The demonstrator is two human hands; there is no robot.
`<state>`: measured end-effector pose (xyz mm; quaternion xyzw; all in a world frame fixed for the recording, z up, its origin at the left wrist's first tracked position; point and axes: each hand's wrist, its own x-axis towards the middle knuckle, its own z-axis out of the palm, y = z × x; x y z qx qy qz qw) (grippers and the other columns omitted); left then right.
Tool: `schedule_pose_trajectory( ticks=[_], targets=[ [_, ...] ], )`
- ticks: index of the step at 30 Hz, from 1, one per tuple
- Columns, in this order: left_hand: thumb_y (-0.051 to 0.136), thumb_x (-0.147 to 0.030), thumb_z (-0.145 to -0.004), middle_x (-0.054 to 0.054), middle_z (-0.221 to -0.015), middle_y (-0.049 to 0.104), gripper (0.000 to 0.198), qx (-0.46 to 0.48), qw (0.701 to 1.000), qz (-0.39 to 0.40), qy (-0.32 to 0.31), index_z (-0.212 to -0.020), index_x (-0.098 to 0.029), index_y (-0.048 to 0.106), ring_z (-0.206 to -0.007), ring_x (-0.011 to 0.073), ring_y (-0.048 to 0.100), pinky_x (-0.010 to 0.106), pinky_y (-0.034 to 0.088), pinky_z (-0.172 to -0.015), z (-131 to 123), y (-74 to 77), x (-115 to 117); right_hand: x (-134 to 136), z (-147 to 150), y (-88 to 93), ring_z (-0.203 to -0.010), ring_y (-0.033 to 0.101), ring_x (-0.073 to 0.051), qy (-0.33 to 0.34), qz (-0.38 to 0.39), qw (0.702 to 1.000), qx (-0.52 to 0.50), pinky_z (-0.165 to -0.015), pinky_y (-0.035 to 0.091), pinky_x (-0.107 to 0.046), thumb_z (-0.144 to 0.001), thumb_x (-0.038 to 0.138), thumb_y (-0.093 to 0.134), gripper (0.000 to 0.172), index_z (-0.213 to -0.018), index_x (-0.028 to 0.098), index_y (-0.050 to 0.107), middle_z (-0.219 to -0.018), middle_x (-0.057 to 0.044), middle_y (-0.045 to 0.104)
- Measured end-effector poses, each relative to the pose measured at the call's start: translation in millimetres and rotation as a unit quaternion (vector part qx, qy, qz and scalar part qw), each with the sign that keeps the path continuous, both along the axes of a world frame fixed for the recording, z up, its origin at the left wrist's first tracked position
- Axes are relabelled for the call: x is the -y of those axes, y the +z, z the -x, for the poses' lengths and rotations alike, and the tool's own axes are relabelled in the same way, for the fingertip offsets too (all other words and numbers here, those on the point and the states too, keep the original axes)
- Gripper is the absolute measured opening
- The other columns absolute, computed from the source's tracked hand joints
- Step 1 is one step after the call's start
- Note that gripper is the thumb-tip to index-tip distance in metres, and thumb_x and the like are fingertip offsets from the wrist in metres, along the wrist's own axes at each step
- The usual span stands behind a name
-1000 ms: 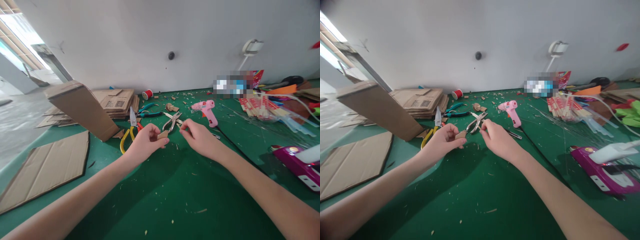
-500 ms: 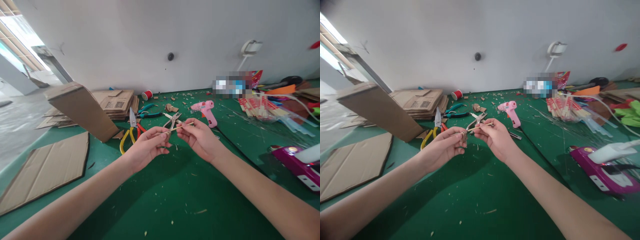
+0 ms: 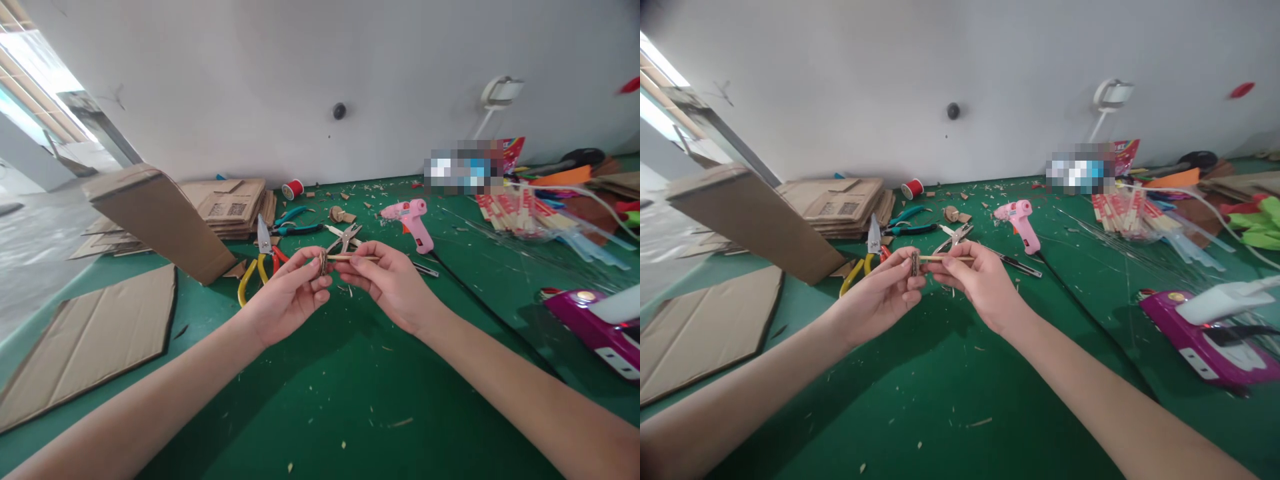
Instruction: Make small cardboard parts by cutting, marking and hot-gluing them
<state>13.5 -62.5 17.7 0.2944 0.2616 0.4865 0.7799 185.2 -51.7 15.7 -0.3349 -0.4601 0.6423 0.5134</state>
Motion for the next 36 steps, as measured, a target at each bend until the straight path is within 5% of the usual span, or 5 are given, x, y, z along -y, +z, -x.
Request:
schedule_pose_trajectory(
  ticks=[6, 14, 19, 25, 36],
  targets=[
    [0.056, -0.012, -0.087, 0.001, -0.075, 0.06, 0.016, -0.052, 0.997, -0.022, 0.042, -0.1, -0.012, 0.065, -0.065, 0.0054, 0.058, 0.013, 0.05, -0.055, -1, -1.2, -1, 4, 0, -6.7, -0.066, 0.062, -0.014, -0.037, -0.176, 0.948, 0.261, -0.055, 0.051, -0.028, -0.087, 0.03, 0.053, 0.019, -0.095, 0.019, 0.066, -0.079, -0.003, 0.066],
    [0.057, -0.017, -0.087, 0.007, -0.099, 0.068, 0.018, -0.158, 0.978, -0.124, 0.054, -0.105, -0.013, 0.062, -0.082, 0.0129, 0.067, 0.023, 0.057, -0.073, -4, -0.2, -1, 2, -9, -8.0, -0.072, 0.047, -0.017, -0.195, -0.417, 0.721, 0.518, -0.063, 0.041, -0.032, -0.087, 0.025, 0.053, 0.02, -0.086, 0.018, 0.072, -0.077, -0.005, 0.047],
    [0.058, -0.021, -0.087, 0.009, -0.096, 0.07, 0.014, -0.211, 0.968, -0.101, 0.085, -0.099, -0.014, 0.055, -0.076, 0.0141, 0.069, 0.027, 0.057, -0.073, -4, 0.0, -1, 2, -12, -0.9, -0.051, 0.045, -0.009, -0.11, -0.344, 0.832, 0.421, -0.051, 0.039, -0.025, -0.087, 0.021, 0.052, 0.009, -0.082, 0.018, 0.059, -0.06, 0.003, 0.049],
    [0.059, -0.024, -0.086, 0.008, -0.092, 0.071, 0.017, -0.233, 0.964, -0.107, 0.076, -0.099, -0.015, 0.053, -0.074, 0.0145, 0.07, 0.027, 0.057, -0.07, -2, -2.7, -2, 5, -11, -0.8, -0.074, 0.066, -0.014, -0.018, -0.226, 0.94, 0.256, -0.059, 0.052, -0.024, -0.087, 0.022, 0.052, 0.006, -0.088, 0.019, 0.057, -0.084, -0.003, 0.066],
    [0.065, -0.026, -0.08, 0.006, -0.087, 0.07, 0.021, -0.285, 0.946, -0.134, 0.076, -0.095, -0.014, 0.055, -0.068, 0.0149, 0.069, 0.029, 0.056, -0.066, -6, -3.9, 2, 9, -7, -6.2, -0.07, 0.062, -0.015, -0.066, -0.386, 0.789, 0.474, -0.06, 0.044, -0.027, -0.091, 0.019, 0.041, 0.024, -0.107, 0.018, 0.059, -0.089, -0.005, 0.069]
  ],
)
